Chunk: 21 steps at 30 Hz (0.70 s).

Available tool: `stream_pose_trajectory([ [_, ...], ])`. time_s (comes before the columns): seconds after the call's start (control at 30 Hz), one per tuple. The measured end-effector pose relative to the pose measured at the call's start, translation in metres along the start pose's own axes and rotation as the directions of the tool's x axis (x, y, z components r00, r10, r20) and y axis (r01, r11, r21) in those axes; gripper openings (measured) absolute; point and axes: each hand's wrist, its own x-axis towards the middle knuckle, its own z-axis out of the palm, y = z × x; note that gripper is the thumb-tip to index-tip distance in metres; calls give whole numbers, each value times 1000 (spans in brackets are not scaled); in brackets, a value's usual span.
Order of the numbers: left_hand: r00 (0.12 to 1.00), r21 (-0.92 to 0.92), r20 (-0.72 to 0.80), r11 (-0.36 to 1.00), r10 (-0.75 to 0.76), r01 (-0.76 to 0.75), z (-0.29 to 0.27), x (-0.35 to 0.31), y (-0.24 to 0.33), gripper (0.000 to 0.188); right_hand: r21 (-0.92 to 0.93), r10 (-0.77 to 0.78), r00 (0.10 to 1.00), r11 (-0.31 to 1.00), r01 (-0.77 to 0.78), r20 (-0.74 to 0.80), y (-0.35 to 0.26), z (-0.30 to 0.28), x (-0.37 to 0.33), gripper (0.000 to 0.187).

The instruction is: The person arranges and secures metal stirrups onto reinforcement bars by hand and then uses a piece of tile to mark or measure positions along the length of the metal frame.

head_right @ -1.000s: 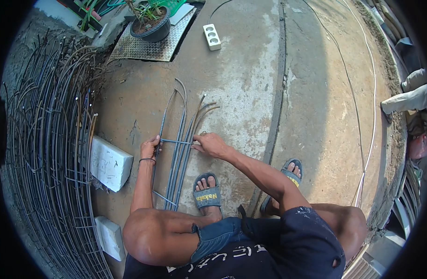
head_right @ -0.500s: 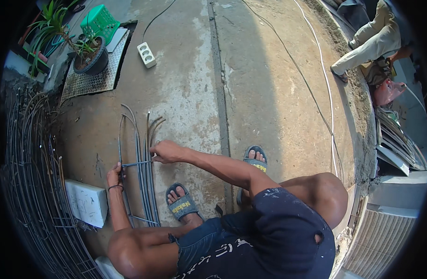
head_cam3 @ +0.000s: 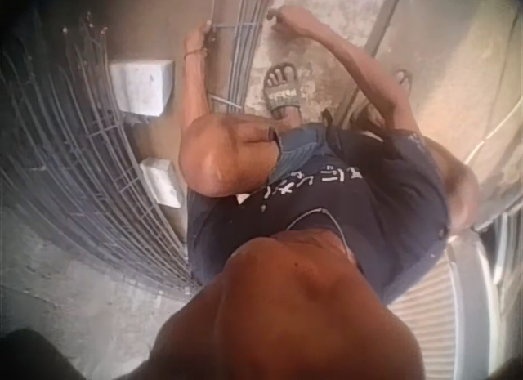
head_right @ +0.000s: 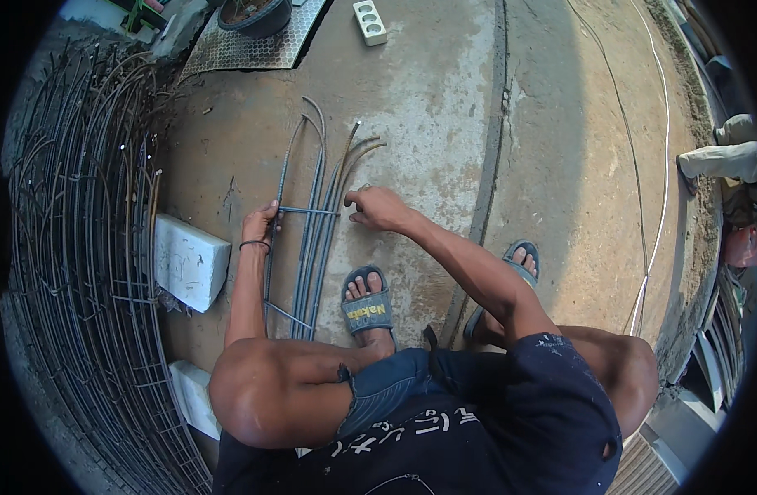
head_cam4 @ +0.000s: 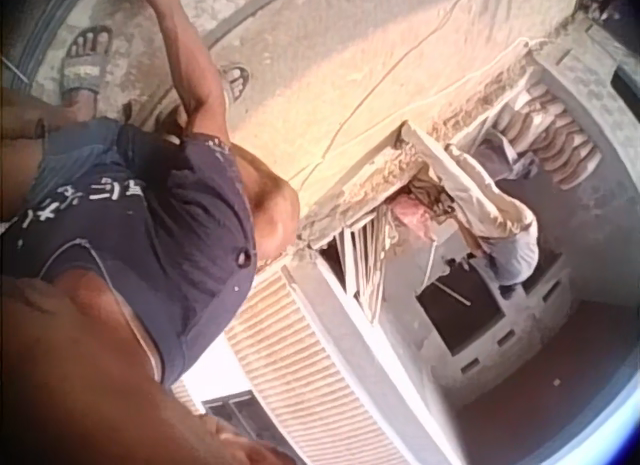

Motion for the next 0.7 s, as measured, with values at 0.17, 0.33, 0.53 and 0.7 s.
stream_pose_trajectory([
  [0.17,1000,-15,26,1000,-16,17,3,0,3,26,101,151,985,985,-142,-82,2,10,7,26],
  [0.33,998,-17,61,1000,2,-1,2,0,2,27,533,551,822,657,-533,143,-9,16,28,60],
  [0.53,998,0,59,999,37,-38,2,-1,2,24,463,548,825,700,-544,139,-10,22,35,73],
  [0.7,991,-30,94,995,97,-95,0,-1,-1,22,666,534,833,569,-482,147,-17,26,36,62],
])
